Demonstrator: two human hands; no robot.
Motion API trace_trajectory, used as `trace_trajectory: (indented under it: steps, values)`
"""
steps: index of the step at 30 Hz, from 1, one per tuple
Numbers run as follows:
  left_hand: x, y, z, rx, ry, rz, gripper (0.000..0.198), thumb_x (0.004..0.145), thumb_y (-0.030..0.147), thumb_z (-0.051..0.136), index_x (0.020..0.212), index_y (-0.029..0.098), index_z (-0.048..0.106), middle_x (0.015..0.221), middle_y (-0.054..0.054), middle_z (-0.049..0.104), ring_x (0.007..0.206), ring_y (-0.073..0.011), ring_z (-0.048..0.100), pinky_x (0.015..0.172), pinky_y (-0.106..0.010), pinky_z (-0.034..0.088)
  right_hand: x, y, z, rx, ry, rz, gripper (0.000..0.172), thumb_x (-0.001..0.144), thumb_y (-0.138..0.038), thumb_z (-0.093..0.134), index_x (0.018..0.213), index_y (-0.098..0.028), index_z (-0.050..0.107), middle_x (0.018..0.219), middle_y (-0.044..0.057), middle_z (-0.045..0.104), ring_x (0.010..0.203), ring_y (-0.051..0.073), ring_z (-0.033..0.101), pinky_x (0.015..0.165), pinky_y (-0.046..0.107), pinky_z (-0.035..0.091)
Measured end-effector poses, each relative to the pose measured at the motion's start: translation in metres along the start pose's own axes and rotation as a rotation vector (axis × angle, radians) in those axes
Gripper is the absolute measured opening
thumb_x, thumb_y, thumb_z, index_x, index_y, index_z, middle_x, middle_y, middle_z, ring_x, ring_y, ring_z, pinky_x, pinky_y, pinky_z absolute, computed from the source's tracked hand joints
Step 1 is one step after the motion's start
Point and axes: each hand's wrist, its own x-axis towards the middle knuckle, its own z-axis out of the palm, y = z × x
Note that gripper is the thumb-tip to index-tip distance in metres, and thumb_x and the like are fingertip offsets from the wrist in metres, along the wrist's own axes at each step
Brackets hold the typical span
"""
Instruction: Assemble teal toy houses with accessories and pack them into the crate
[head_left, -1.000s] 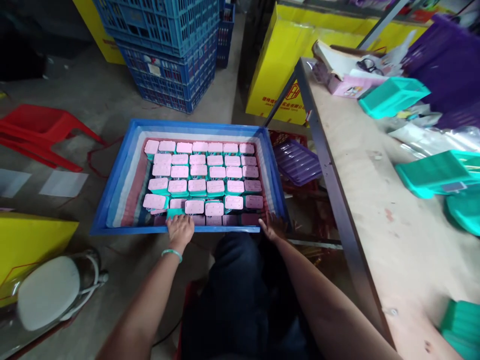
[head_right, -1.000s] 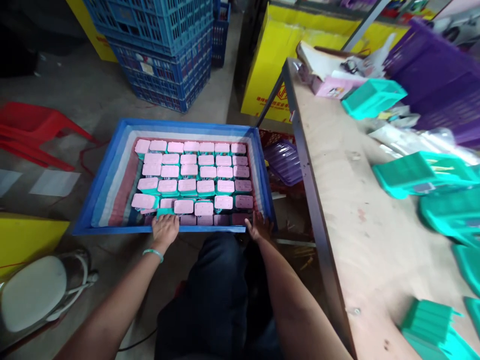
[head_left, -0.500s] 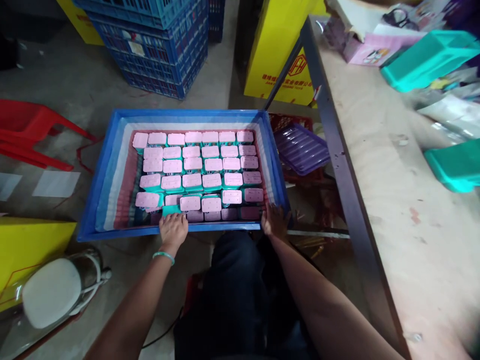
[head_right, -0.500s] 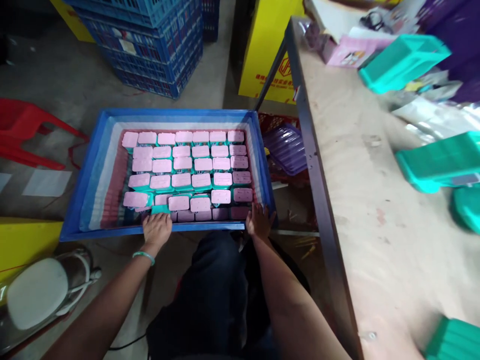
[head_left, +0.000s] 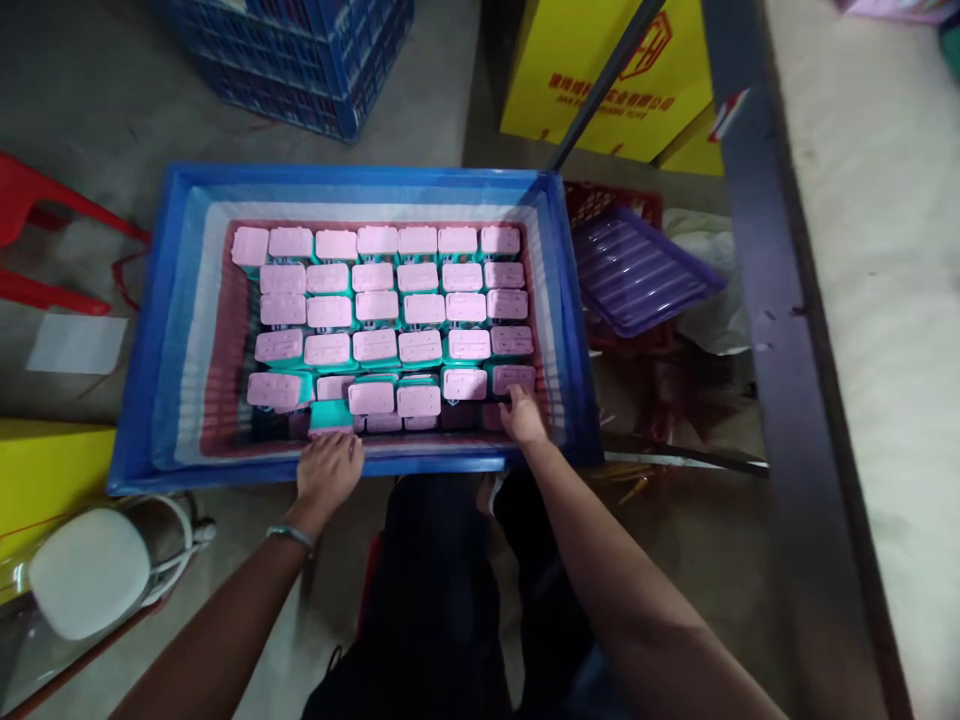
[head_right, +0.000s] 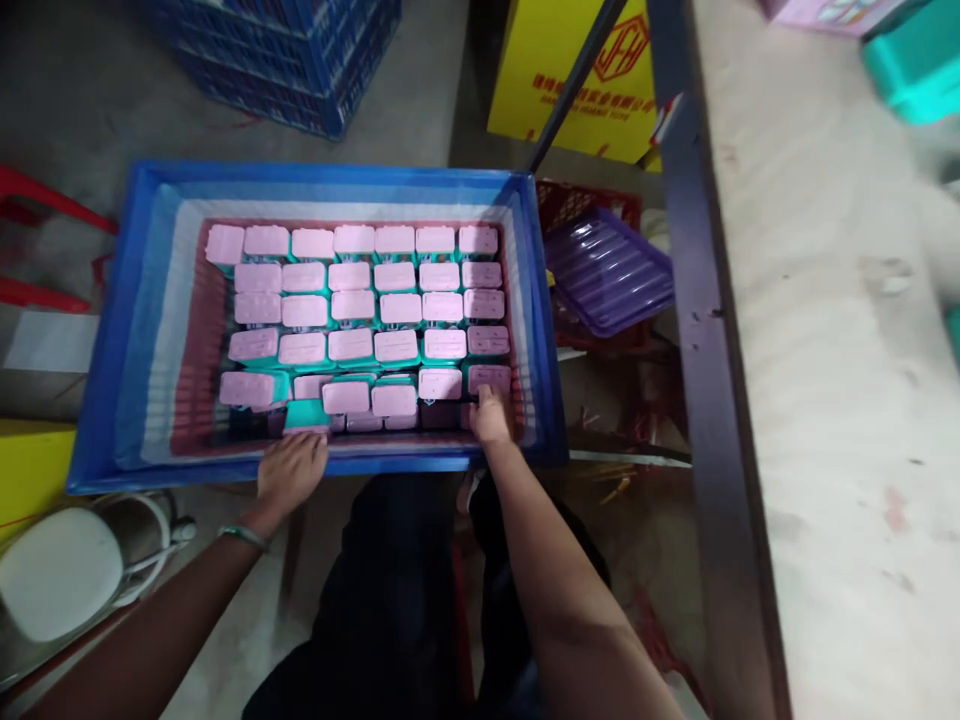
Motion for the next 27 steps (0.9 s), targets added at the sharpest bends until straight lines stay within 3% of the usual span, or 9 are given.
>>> trace_trajectory:
  steps: [3, 7, 9, 13, 17, 22, 27]
  values:
    - [0.001, -0.004, 0.002, 0.008, -0.006, 0.024, 0.037, 0.098, 0.03, 0.04, 0.098, 0.018, 0.076, 0.103, -0.01, 0.078, 0.096, -0.03, 0.069, 0.084, -0.042, 0.045, 0.021, -0.008, 0.012, -0.017, -0.114, -0.005, 0.041, 0.088, -0.017, 0.06, 0.129, -0.013, 0.059, 0.13, 0.018, 0.06, 0.107, 0.027, 0.063, 0.092, 0.036, 0.052]
    - [0.001, -0.004, 0.001, 0.014, -0.014, 0.052, 0.034, 0.096, 0.028, 0.044, 0.097, 0.018, 0.076, 0.099, -0.01, 0.079, 0.093, -0.0296, 0.07, 0.084, -0.042, 0.045, 0.032, -0.024, 0.02, -0.124, -0.209, -0.133, 0.087, 0.078, -0.025, 0.079, 0.153, -0.016, 0.036, 0.157, 0.02, 0.037, 0.127, 0.035, 0.052, 0.102, 0.042, 0.048]
    - [0.002, -0.003, -0.001, 0.014, -0.029, 0.057, 0.034, 0.096, 0.028, 0.043, 0.093, 0.017, 0.075, 0.096, -0.01, 0.078, 0.091, -0.0293, 0.07, 0.083, -0.042, 0.046, 0.037, -0.034, 0.022, -0.221, -0.229, -0.199, 0.097, 0.078, -0.026, 0.079, 0.159, -0.018, 0.025, 0.163, 0.021, 0.029, 0.132, 0.037, 0.046, 0.105, 0.047, 0.046]
    - [0.003, 0.0, 0.0, 0.008, -0.04, 0.025, 0.036, 0.097, 0.029, 0.042, 0.092, 0.018, 0.075, 0.095, -0.011, 0.078, 0.091, -0.0299, 0.069, 0.081, -0.043, 0.045, 0.057, -0.04, 0.024, -0.299, -0.275, -0.234, 0.091, 0.083, -0.022, 0.072, 0.16, -0.021, 0.023, 0.165, 0.018, 0.026, 0.131, 0.038, 0.046, 0.103, 0.049, 0.049]
    - [0.001, 0.004, 0.003, -0.034, 0.027, 0.009, 0.037, 0.098, 0.031, 0.042, 0.1, 0.017, 0.076, 0.105, -0.013, 0.077, 0.1, -0.0306, 0.068, 0.086, -0.043, 0.044, 0.072, -0.015, 0.017, -0.23, -0.318, -0.325, 0.102, 0.075, -0.027, 0.081, 0.159, -0.018, 0.024, 0.16, 0.019, 0.032, 0.134, 0.037, 0.046, 0.111, 0.046, 0.045]
    - [-0.002, 0.012, -0.002, -0.057, 0.019, -0.041, 0.041, 0.098, 0.036, 0.041, 0.096, 0.017, 0.076, 0.097, -0.013, 0.077, 0.097, -0.0326, 0.067, 0.087, -0.046, 0.043, 0.057, 0.015, 0.004, -0.246, -0.24, -0.266, 0.09, 0.078, -0.026, 0.076, 0.155, -0.016, 0.031, 0.15, 0.019, 0.041, 0.129, 0.035, 0.053, 0.11, 0.044, 0.046]
    - [0.002, 0.018, -0.01, -0.119, -0.022, -0.147, 0.04, 0.091, 0.044, 0.051, 0.104, 0.016, 0.077, 0.103, -0.014, 0.076, 0.102, -0.0343, 0.066, 0.087, -0.045, 0.044, 0.041, 0.006, 0.008, -0.291, -0.222, -0.302, 0.083, 0.082, -0.027, 0.07, 0.154, -0.01, 0.031, 0.154, 0.022, 0.037, 0.135, 0.036, 0.046, 0.113, 0.046, 0.043]
